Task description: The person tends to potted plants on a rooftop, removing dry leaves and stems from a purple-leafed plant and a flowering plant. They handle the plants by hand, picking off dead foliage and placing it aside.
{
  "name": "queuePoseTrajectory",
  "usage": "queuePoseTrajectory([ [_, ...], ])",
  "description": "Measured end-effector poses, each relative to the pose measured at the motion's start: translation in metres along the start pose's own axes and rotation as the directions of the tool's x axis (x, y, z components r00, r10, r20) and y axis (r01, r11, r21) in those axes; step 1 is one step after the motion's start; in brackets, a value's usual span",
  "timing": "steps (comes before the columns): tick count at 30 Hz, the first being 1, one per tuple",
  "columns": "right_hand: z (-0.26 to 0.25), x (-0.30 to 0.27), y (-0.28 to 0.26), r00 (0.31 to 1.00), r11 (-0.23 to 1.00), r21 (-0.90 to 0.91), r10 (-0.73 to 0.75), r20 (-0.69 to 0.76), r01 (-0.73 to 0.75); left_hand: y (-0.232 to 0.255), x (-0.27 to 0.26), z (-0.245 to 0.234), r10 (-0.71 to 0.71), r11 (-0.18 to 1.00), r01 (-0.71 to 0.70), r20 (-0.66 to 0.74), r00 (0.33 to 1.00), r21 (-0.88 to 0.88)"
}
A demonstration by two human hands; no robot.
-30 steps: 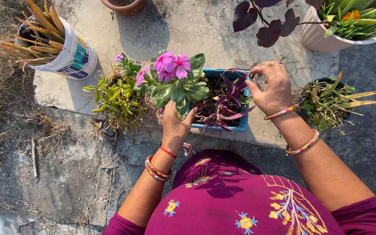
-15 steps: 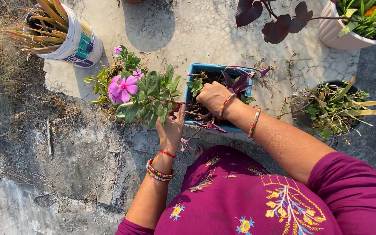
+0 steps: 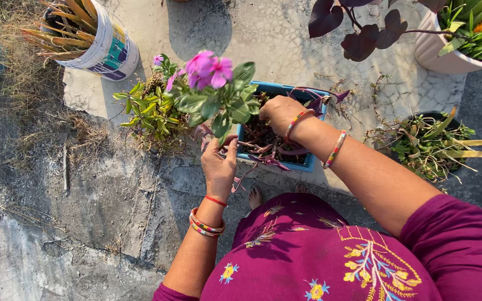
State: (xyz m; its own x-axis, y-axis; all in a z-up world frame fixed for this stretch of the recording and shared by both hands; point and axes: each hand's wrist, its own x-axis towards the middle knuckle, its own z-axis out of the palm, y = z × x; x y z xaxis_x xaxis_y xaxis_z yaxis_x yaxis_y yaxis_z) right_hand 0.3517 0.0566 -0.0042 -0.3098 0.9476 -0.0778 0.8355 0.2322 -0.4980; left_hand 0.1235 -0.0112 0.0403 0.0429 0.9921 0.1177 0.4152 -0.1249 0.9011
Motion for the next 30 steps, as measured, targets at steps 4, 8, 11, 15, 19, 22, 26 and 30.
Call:
queuePoseTrajectory([
  [4, 0.032, 0.015, -0.004, 0.986, 0.993, -0.053, -0.116, -0.124, 0.11, 0.007, -0.006, -0.011, 0.08, 0.996, -0.079, -0.034, 0.996, 0.043],
  [8, 0.018, 0.008, 0.001, 1.0, 0.999, -0.039, -0.012, -0.009, 0.012, 0.001, -0.009, -0.023, 0.066, 0.998, -0.065, -0.05, 0.997, 0.021],
  [11, -0.017, 0.0, 0.005, 0.993, 0.994, 0.103, 0.035, -0.111, -0.023, -0.005, -0.011, -0.03, -0.008, 1.0, 0.009, -0.038, 0.999, 0.025],
  [15, -0.073, -0.018, 0.027, 0.931, 0.96, 0.27, 0.165, -0.326, -0.075, -0.013, -0.013, -0.036, 0.008, 0.999, -0.007, -0.049, 0.999, 0.031],
  [19, -0.108, -0.02, 0.046, 0.838, 0.991, -0.045, 0.084, -0.539, -0.128, -0.011, -0.01, -0.035, 0.016, 1.0, -0.016, -0.011, 1.0, 0.003],
  [22, -0.105, -0.014, 0.038, 0.86, 0.992, -0.006, 0.109, -0.499, -0.129, -0.003, -0.005, -0.03, 0.059, 0.996, -0.058, -0.019, 0.998, 0.062],
  [26, -0.081, -0.019, 0.01, 0.997, 0.999, -0.037, 0.0, -0.073, -0.003, 0.008, 0.0, -0.029, 0.18, 0.977, -0.172, -0.051, 0.982, 0.128],
  [30, -0.07, -0.057, 0.007, 0.997, 0.986, -0.152, -0.069, -0.038, 0.062, 0.011, -0.001, -0.034, 0.147, 0.987, -0.143, -0.059, 0.987, 0.07],
])
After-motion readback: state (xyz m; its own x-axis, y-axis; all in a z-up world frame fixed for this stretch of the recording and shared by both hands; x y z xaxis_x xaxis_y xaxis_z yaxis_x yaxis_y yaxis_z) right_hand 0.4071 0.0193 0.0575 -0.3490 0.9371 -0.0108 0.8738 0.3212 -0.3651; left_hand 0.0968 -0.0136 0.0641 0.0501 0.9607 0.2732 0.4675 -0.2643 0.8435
